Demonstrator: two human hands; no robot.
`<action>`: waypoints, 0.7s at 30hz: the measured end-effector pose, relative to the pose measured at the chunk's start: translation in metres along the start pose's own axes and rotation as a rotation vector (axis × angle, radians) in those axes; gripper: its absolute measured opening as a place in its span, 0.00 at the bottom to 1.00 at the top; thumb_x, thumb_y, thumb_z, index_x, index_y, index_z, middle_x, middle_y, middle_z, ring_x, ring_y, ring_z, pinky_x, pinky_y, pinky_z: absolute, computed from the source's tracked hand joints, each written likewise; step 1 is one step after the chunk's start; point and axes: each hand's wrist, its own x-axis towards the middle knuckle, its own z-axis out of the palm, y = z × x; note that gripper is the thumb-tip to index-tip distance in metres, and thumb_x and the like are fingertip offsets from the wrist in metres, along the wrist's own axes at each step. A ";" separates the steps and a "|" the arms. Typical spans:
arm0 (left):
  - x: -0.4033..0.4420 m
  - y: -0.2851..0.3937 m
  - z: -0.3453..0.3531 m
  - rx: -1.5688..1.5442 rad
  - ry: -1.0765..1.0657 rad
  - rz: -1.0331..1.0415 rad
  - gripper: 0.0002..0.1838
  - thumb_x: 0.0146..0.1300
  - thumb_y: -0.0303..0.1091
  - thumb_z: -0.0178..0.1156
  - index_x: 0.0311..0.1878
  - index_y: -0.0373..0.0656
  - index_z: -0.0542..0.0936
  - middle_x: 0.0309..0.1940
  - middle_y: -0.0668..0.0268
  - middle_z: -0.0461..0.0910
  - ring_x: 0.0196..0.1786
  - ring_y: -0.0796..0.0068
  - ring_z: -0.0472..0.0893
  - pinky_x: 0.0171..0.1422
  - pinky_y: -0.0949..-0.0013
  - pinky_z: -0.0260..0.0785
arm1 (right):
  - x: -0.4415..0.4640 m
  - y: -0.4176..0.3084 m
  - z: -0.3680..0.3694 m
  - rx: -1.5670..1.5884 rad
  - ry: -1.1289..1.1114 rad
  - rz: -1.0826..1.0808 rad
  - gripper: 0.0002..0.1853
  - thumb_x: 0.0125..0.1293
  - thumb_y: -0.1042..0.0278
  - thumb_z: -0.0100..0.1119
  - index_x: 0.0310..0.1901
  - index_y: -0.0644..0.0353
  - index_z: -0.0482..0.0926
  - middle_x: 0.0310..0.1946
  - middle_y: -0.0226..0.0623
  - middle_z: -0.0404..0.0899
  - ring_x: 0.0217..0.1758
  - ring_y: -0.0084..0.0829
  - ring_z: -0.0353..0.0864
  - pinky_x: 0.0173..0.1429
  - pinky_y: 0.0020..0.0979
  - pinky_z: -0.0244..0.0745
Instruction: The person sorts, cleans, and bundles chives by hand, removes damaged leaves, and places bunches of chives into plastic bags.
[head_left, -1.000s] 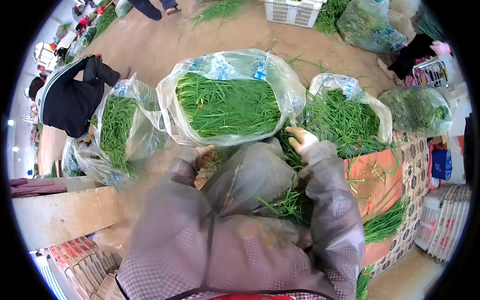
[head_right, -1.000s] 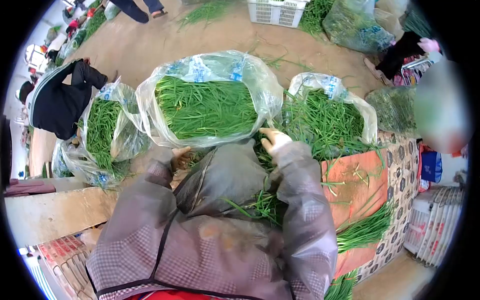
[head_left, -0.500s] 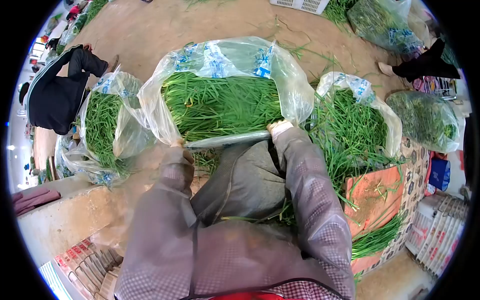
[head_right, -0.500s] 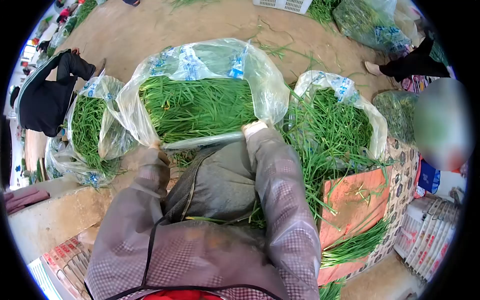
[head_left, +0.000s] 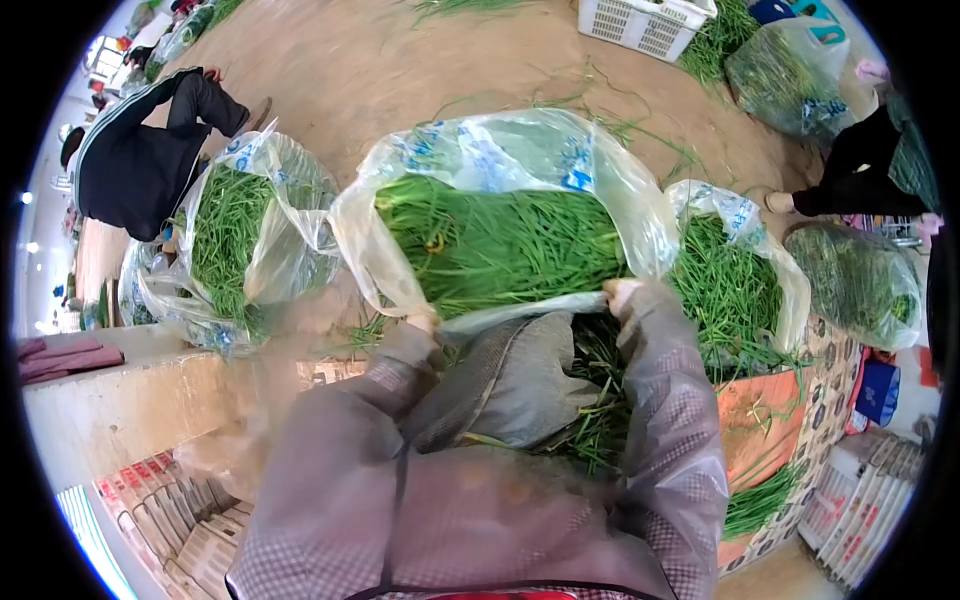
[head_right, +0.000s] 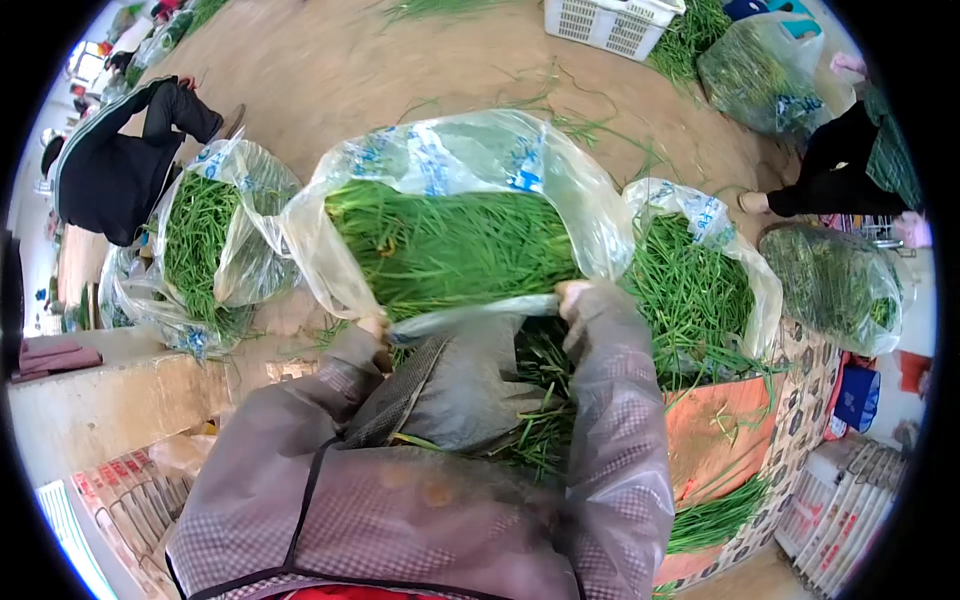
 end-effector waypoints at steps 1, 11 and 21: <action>-0.001 -0.003 0.004 0.029 -0.025 -0.012 0.22 0.62 0.44 0.63 0.50 0.36 0.77 0.41 0.62 0.81 0.40 0.65 0.80 0.46 0.64 0.74 | -0.013 -0.002 0.001 -0.022 0.023 0.010 0.20 0.63 0.63 0.51 0.58 0.40 0.75 0.55 0.39 0.77 0.58 0.40 0.77 0.63 0.37 0.71; -0.190 0.158 0.078 1.328 0.505 0.139 0.19 0.63 0.47 0.62 0.45 0.39 0.81 0.32 0.64 0.81 0.30 0.72 0.78 0.38 0.70 0.73 | -0.002 0.012 0.039 -0.082 0.161 -0.199 0.25 0.55 0.68 0.51 0.58 0.47 0.75 0.55 0.44 0.76 0.61 0.45 0.74 0.65 0.38 0.68; -0.104 0.170 0.036 0.392 -0.200 0.669 0.24 0.68 0.34 0.54 0.67 0.47 0.66 0.61 0.61 0.74 0.52 0.60 0.81 0.54 0.62 0.74 | -0.051 -0.004 0.078 -0.147 0.111 -0.234 0.38 0.48 0.66 0.55 0.66 0.41 0.67 0.66 0.39 0.66 0.72 0.40 0.60 0.74 0.37 0.55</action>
